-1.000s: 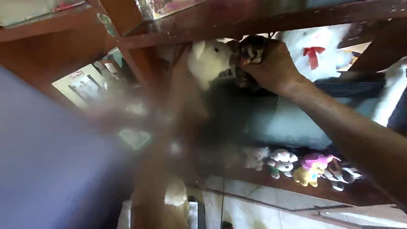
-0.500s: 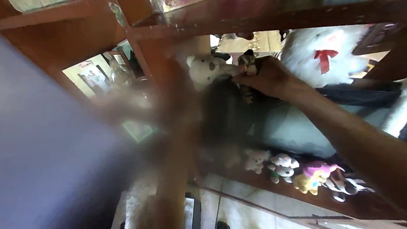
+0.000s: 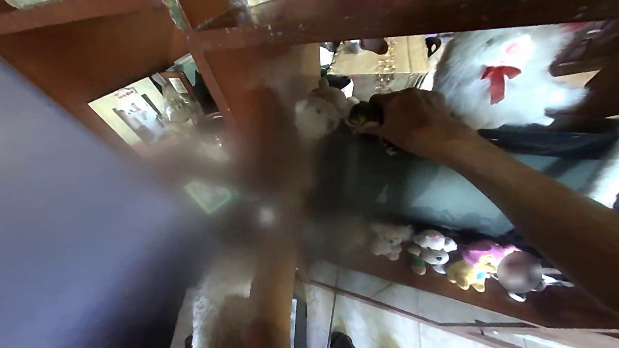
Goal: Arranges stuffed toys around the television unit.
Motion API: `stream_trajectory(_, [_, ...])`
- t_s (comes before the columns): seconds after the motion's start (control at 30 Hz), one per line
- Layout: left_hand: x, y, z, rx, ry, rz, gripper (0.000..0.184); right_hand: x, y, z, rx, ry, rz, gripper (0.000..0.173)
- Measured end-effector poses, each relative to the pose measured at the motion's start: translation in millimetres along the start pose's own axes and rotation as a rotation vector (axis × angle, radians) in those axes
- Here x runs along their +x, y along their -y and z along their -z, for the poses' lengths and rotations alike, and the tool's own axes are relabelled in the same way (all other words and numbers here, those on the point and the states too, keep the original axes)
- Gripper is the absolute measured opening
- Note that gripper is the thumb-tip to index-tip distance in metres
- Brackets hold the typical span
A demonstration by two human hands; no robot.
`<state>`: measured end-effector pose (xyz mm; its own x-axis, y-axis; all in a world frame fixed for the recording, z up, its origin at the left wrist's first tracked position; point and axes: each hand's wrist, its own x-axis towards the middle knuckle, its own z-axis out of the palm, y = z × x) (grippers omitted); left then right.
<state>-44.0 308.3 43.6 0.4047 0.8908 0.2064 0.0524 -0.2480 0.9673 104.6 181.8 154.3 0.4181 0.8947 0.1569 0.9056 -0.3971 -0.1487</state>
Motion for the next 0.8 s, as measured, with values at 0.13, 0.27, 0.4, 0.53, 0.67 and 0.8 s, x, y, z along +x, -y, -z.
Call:
stream_trajectory(0.13, [-28, -55, -28, -0.420, -0.198, 0.065, 0.053, 4, 3, -2, -0.037, 0.024, 0.035, 0.033])
stream_trajectory(0.27, [-46, -51, -25, 0.081, -0.003, -0.243, 0.062, 10, 6, -13, -0.009, 0.090, 0.002, 0.036])
stream_trajectory(0.4, [-42, -59, -28, 0.413, 0.052, -0.271, 0.084, 17, -5, -27, 0.091, 0.104, 0.003, 0.036])
stream_trajectory(0.53, [-12, 5, -8, 0.667, -0.102, -0.583, 0.066, 17, -2, -10, 0.148, 0.003, -0.037, 0.039])
stream_trajectory(0.67, [28, -70, -12, 0.659, 0.037, -0.250, 0.075, 17, -1, 8, 0.317, -0.084, -0.065, 0.042])
stream_trajectory(0.8, [60, -98, -20, 0.901, 0.185, -0.159, 0.051, 16, -7, -7, 0.773, -0.062, -0.060, 0.028])
